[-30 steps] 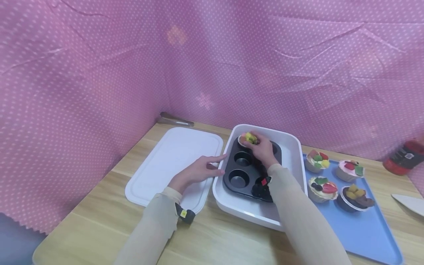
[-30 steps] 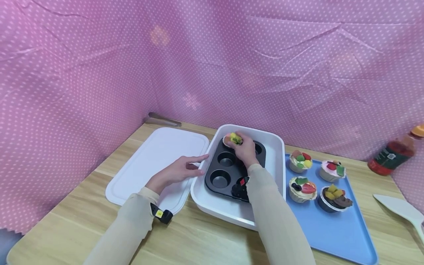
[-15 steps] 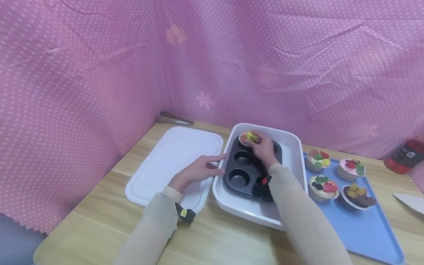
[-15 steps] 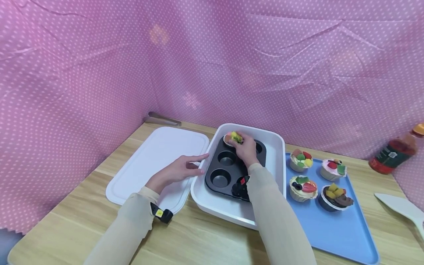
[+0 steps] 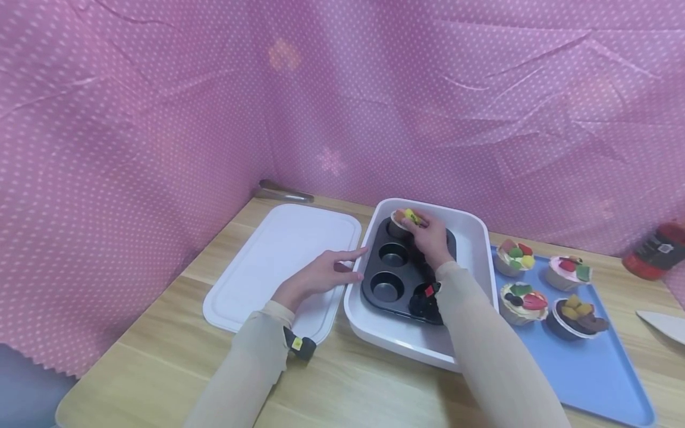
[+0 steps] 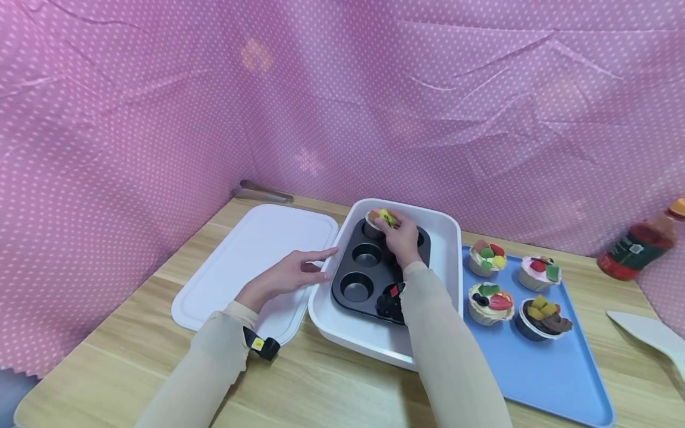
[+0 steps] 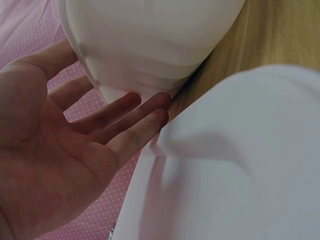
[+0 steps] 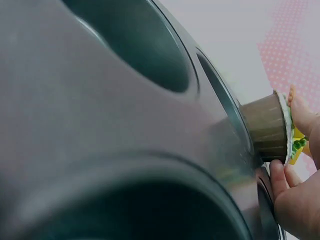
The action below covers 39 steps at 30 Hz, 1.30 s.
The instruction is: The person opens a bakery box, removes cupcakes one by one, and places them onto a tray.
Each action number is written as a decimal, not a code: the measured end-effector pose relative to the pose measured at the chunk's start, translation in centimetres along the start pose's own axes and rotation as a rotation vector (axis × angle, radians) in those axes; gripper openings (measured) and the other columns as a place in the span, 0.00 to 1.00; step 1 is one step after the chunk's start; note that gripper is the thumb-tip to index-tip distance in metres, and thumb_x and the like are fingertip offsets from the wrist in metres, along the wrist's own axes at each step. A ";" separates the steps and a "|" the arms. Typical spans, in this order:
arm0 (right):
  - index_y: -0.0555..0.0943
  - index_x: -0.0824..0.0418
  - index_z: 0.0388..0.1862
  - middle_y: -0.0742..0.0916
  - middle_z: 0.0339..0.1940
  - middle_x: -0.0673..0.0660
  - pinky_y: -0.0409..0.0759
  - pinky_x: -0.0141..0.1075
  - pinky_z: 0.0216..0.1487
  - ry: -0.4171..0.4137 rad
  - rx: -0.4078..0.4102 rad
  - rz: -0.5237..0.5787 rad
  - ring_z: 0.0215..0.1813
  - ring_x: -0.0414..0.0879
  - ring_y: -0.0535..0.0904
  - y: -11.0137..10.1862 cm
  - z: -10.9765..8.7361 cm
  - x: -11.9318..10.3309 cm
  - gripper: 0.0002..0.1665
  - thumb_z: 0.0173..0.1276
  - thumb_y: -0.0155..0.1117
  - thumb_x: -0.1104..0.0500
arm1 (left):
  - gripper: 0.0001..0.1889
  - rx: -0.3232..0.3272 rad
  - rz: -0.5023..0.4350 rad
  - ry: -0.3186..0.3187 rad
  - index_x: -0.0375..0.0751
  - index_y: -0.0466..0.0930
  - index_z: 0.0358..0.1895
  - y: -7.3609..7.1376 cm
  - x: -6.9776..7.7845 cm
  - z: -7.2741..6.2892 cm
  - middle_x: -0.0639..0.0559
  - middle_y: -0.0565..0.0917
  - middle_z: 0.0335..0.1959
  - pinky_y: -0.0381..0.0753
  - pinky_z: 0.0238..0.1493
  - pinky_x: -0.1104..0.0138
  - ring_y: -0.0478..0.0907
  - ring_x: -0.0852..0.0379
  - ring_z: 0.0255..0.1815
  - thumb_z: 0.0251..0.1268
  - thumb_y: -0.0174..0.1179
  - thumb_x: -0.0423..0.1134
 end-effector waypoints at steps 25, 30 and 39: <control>0.71 0.50 0.75 0.73 0.76 0.57 0.63 0.51 0.79 0.001 0.048 0.092 0.78 0.55 0.66 -1.1 -1.6 -2.5 0.39 0.67 0.71 0.44 | 0.33 -0.002 0.004 0.025 0.63 0.65 0.76 0.2 0.5 0.1 0.49 0.67 0.77 0.70 0.71 0.43 0.77 0.42 0.68 0.70 0.64 0.48; 0.71 0.51 0.75 0.74 0.75 0.58 0.70 0.49 0.75 -0.003 0.016 0.146 0.73 0.54 0.70 -1.1 -2.1 -3.3 0.40 0.66 0.72 0.45 | 0.33 0.004 -0.005 0.035 0.60 0.65 0.76 0.2 0.4 0.1 0.49 0.67 0.77 0.70 0.72 0.42 0.77 0.42 0.68 0.70 0.64 0.47; 0.75 0.48 0.72 0.74 0.75 0.57 0.75 0.47 0.68 -0.037 0.022 0.213 0.68 0.51 0.75 -2.0 -4.2 -5.8 0.37 0.65 0.73 0.45 | 0.33 0.014 -0.019 0.032 0.60 0.66 0.76 0.2 0.3 -0.2 0.48 0.68 0.77 0.69 0.72 0.42 0.77 0.43 0.67 0.70 0.64 0.46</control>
Point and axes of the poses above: each hand's wrist, its own z-axis towards the middle knuckle, its own y-axis out of the palm, x = y × z, the point moved 4 cm from there along z, towards the middle knuckle
